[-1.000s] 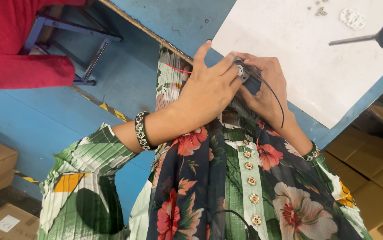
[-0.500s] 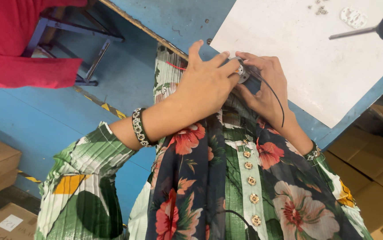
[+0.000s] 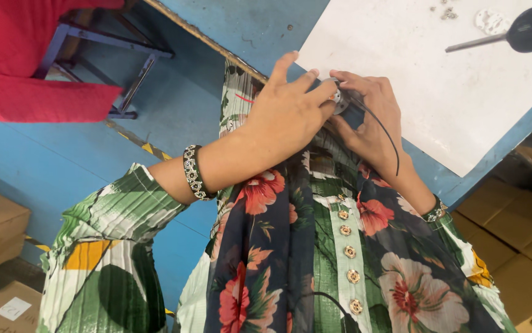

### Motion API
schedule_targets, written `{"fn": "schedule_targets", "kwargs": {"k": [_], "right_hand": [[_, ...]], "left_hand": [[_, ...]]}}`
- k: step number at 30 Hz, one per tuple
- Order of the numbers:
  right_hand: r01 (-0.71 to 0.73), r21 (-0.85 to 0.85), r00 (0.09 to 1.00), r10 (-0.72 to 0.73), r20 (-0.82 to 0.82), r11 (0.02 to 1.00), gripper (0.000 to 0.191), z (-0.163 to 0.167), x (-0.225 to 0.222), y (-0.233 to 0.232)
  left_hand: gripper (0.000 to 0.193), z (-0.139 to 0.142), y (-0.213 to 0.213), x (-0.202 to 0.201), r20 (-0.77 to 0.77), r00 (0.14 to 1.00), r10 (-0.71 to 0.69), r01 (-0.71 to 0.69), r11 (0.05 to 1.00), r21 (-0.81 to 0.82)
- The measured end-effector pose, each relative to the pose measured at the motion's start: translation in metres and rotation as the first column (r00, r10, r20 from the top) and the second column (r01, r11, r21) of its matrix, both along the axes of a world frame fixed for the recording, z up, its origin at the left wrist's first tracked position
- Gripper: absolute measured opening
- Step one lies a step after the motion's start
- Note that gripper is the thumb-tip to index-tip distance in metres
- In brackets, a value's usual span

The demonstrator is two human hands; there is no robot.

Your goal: The person assembles a small cylindrical electronic component by inserting wires and securing parts with both hands. The person repeatedly adjusts the wires and the component housing on a blue workbench.

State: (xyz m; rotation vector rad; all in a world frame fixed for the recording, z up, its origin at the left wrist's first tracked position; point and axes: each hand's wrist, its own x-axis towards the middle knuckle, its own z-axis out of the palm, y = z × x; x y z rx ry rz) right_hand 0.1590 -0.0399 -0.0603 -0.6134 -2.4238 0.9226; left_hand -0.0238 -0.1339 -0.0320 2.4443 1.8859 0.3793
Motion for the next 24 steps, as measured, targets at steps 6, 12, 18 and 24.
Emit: {"fn": "schedule_targets", "kwargs": {"k": [6, 12, 18, 24], "right_hand": [[0.052, -0.055, 0.997, -0.056, -0.061, 0.997, 0.058, -0.006, 0.005, -0.004], [0.111, -0.069, 0.991, -0.116, -0.072, 0.991, 0.055, -0.011, 0.013, -0.007], [0.081, 0.013, 0.996, -0.080, -0.041, 0.997, 0.045, -0.003, 0.014, -0.008], [0.083, 0.076, 0.996, -0.085, 0.022, 0.994, 0.034, 0.003, 0.008, -0.011]], "left_hand": [[0.013, 0.008, 0.004, -0.009, 0.075, 0.995, -0.066, 0.067, 0.998, 0.000], [0.024, 0.020, -0.003, -0.031, 0.168, 0.984, -0.061, 0.054, 0.997, 0.046], [0.040, 0.016, -0.005, -0.023, 0.127, 0.989, -0.070, 0.062, 0.996, 0.067], [0.045, 0.005, -0.006, -0.020, 0.011, 0.999, -0.051, 0.050, 0.997, 0.066]]}}
